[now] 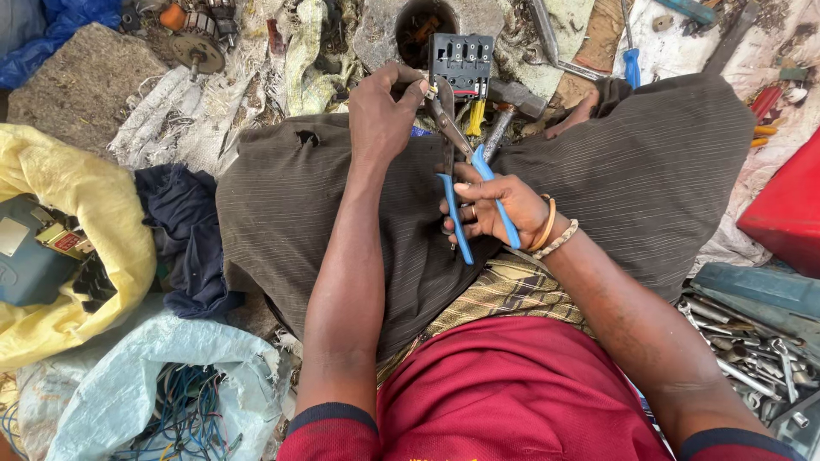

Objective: The person is repairing a small electronic component, likely a switch or relay, using a screwdriver and a hammer. They are seated on the ground in a cluttered workspace, manipulating the component and using tools to adjust or fix it.

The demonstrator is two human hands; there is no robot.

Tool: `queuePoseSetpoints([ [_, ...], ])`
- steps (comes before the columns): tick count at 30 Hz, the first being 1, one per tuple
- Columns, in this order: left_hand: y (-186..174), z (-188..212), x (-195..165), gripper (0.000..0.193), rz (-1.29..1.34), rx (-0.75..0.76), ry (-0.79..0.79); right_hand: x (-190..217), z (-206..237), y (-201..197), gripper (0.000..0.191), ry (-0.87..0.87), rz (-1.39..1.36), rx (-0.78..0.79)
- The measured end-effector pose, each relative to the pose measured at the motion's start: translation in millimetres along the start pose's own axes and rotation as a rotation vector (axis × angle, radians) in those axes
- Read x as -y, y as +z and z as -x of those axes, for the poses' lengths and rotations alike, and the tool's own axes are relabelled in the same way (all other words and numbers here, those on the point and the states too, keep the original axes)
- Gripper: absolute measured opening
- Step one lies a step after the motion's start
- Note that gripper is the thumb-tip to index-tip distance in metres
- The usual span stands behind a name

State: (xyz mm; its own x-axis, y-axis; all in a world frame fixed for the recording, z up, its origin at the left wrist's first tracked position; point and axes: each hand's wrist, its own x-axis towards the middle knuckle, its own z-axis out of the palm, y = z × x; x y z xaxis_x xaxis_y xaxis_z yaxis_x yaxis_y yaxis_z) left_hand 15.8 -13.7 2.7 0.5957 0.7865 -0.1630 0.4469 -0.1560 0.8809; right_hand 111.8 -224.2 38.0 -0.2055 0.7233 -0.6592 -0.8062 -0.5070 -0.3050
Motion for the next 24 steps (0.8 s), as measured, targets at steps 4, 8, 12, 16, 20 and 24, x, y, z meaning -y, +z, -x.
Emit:
queuePoseSetpoints([
  [4,0.0,0.9,-1.8,0.017,-0.005,0.009,-0.017,1.5,-2.9,-0.1,0.051,-0.019,-0.003,0.014],
  [8,1.5,-0.9,-0.4,0.015,0.007,0.0,-0.044,-6.5,-7.9,-3.7,0.049,-0.056,-0.07,0.073],
  [12,5.3,-0.2,-0.2,0.016,0.01,-0.026,-0.09,-23.4,-17.0,-14.3,0.048,-0.099,-0.126,0.083],
  [16,6.7,2.3,-3.3,0.016,0.005,-0.055,-0.028,-39.8,-31.3,-28.2,0.043,-0.171,-0.343,0.254],
  [20,9.0,3.3,0.5,0.016,0.033,-0.107,0.047,-38.1,-35.4,-35.8,0.047,-0.131,-0.242,0.131],
  [24,2.5,9.8,4.6,0.018,0.065,-0.24,0.226,-24.7,-16.6,-27.5,0.054,-0.072,-0.173,0.066],
])
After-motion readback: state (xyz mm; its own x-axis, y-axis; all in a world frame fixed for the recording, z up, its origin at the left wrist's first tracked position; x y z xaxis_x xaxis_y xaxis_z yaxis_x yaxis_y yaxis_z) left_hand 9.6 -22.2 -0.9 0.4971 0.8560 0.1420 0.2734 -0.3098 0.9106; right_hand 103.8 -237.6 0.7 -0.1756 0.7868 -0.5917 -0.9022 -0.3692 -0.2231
